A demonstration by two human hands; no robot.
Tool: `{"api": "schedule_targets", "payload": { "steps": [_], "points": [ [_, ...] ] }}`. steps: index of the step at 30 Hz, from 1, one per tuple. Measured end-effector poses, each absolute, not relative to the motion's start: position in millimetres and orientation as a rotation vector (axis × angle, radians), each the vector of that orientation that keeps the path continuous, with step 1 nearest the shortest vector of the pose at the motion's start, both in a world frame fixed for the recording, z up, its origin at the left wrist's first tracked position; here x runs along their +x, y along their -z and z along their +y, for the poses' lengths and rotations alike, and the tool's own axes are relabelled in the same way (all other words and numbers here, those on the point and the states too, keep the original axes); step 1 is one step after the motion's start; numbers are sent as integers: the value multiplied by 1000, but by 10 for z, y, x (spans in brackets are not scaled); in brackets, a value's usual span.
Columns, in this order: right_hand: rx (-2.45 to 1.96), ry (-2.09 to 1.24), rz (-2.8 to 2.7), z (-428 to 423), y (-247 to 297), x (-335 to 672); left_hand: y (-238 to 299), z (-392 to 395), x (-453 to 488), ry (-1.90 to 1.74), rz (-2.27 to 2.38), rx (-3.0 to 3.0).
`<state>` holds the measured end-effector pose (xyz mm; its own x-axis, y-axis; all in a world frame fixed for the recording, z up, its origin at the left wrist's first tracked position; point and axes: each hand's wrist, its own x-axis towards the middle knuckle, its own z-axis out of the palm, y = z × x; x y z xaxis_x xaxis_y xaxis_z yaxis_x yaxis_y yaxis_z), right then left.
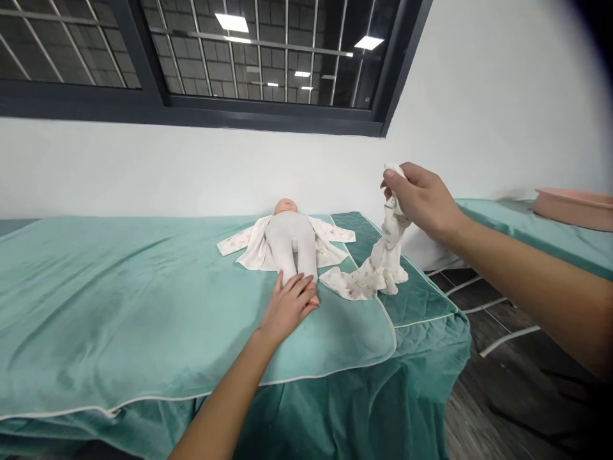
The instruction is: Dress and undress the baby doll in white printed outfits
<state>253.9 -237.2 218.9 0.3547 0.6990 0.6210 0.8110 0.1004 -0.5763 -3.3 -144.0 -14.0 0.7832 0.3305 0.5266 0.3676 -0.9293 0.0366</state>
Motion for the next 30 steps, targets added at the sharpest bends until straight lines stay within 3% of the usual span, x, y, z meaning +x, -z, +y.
{"api": "schedule_targets", "payload": {
  "steps": [6,13,17,20,23,26,30],
  "points": [
    [-1871,324,-1728,-2367,-2133,2611,157,-1513,-170,793,-559,-2917],
    [-2223,602,-2191,-2421,-1179,3248,205,-1528,-263,825,-636,-2950],
    [-2072,143,-2382,-2642,-534,3140,216,-1543,-259,877,-656,-2953],
    [-2047,101,-2456,-2780,-248,2991,239,-1550,-290,983,-640,-2943],
    [-2157,124,-2390,-2791,-268,2940,236,-1576,-327,1116,-609,-2921],
    [-2211,-150,-2135,-2697,-588,2863,136,-1664,-318,1235,-609,-2930],
    [-1832,-412,-1845,-2548,-1231,2488,-167,-1888,-227,1378,-708,-3155]
  ]
}}
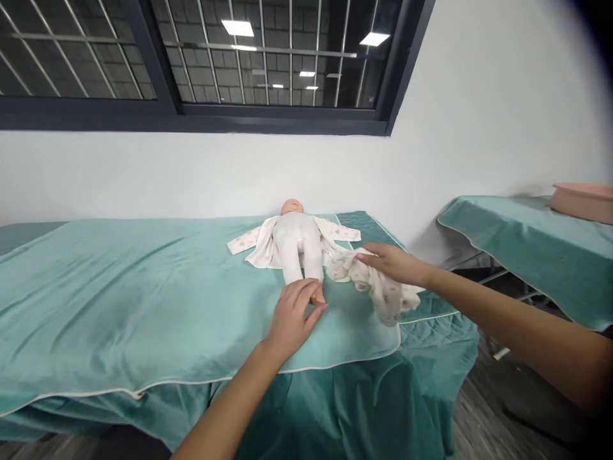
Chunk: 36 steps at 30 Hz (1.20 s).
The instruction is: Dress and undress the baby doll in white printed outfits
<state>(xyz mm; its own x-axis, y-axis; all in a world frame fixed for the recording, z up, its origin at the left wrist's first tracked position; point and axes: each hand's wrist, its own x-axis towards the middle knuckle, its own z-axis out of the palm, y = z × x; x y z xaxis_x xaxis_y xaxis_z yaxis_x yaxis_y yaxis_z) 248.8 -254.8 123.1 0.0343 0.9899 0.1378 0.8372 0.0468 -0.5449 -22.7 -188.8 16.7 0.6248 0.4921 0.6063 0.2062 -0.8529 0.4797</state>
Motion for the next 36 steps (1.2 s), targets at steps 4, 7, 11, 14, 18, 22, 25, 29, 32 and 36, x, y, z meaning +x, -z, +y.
{"api": "schedule_targets", "payload": {
  "steps": [4,7,11,14,18,22,25,29,32,36],
  "points": [
    [-1349,-824,-1480,-2505,-1790,1960,-517,-2141,-227,-848,542,2077],
    [-1087,-917,-1309,-2558,-2074,1670,-758,-2248,-350,-845,498,1907],
    [-963,-931,-1228,-2648,-2274,1551,-1143,-2200,-596,-1116,642,1965],
    [-1082,-941,-1248,-2668,-2305,1629,-1526,-2087,-792,-1464,821,2087],
    [-1501,-667,-1490,-2720,-2273,1654,-2059,-2023,-931,-1418,947,2033],
    [-1330,0,-1915,-2972,-2347,1298,-2490,-2070,-836,-1318,910,2020],
    [-1121,609,-2266,-3161,-2510,979,-2743,-2095,-728,-1108,762,2189],
    [-957,1160,-2534,-3136,-2691,856,-2973,-2063,-681,-727,653,2385],
    [-868,1300,-2581,-3002,-2719,909,-3035,-2024,-710,-642,676,2440],
    [-986,1135,-2483,-2861,-2680,965,-2937,-2057,-754,-995,735,2415]
  ]
}}
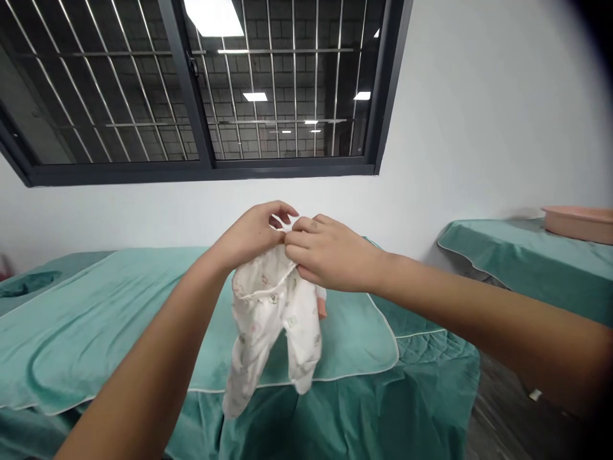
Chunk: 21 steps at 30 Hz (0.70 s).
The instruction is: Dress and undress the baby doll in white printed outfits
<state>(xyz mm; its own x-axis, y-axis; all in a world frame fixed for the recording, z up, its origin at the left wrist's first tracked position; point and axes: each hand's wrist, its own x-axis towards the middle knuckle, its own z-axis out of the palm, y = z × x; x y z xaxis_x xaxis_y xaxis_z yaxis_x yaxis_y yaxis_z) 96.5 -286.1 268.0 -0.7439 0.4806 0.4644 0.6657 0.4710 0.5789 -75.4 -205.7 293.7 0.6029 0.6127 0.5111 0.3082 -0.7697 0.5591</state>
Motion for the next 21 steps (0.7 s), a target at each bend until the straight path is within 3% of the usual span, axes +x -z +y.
{"api": "schedule_targets", "payload": {
  "steps": [4,10,13,17,21],
  "points": [
    [-1184,496,-2236,-2671,-2588,1049,-2604,-2149,-705,-1320,696,2173],
    [-1130,-617,-1501,-2328,-2184,1270,-1961,-1984,-650,-588,576,1976],
    [-1045,-1027,-1409,-2272,-1867,1392,-1726,-1806,-686,-558,545,1719],
    [-1119,-1376,-1675,-2234,-1438,1515,-1463,-1670,-650,-645,514,1585],
    [-1048,-1331,-1502,-2137,-1138,1573,-1259,-1639,-594,-533,525,1526]
  ]
}}
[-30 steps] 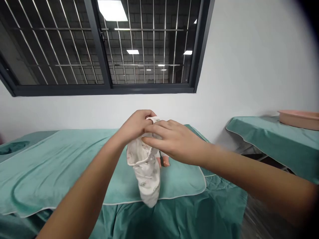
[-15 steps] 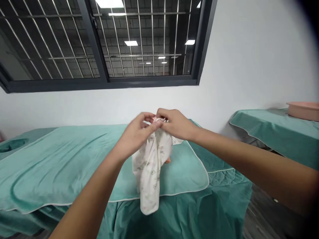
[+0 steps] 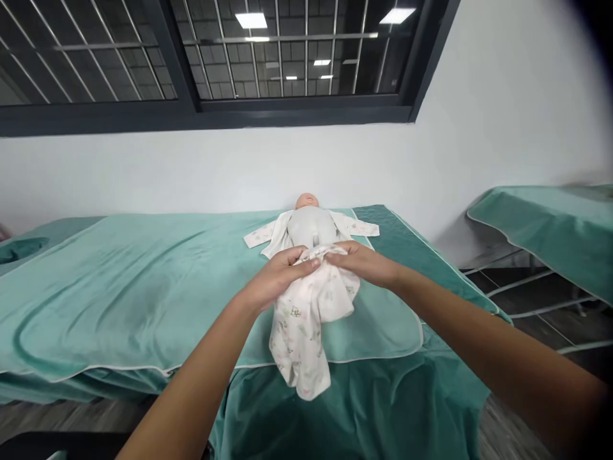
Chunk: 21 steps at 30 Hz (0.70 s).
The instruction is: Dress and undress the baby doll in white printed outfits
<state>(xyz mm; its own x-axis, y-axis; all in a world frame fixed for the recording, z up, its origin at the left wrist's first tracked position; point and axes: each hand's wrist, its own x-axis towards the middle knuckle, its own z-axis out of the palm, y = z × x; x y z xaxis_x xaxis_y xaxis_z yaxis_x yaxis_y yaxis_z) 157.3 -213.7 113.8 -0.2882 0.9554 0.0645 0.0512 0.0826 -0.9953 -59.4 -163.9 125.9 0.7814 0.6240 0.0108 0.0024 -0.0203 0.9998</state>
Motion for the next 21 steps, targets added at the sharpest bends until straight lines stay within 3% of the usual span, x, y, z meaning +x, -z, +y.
{"api": "schedule_targets", "payload": {
  "steps": [5,10,14,17,21],
  "points": [
    [-895,-1352,-1148,-2054,-940,1499,-1070,-1564,-662,-214,445,1457],
    [-873,-1464,-988,-2119,-739,1339,-797,-1441,-697,-520,457,1208],
    [-963,-1683,-1340,-2196,-630,1331,-625,-1413,-646,-679,488,1082],
    [-1061,-1572,-1455,-2192,-600,1353,-565,-1457,-592,-673,515,1041],
    [-965,-1367,-1135,-2117,-573,1354,-548,-1568,-540,-473,527,1045]
  ]
}}
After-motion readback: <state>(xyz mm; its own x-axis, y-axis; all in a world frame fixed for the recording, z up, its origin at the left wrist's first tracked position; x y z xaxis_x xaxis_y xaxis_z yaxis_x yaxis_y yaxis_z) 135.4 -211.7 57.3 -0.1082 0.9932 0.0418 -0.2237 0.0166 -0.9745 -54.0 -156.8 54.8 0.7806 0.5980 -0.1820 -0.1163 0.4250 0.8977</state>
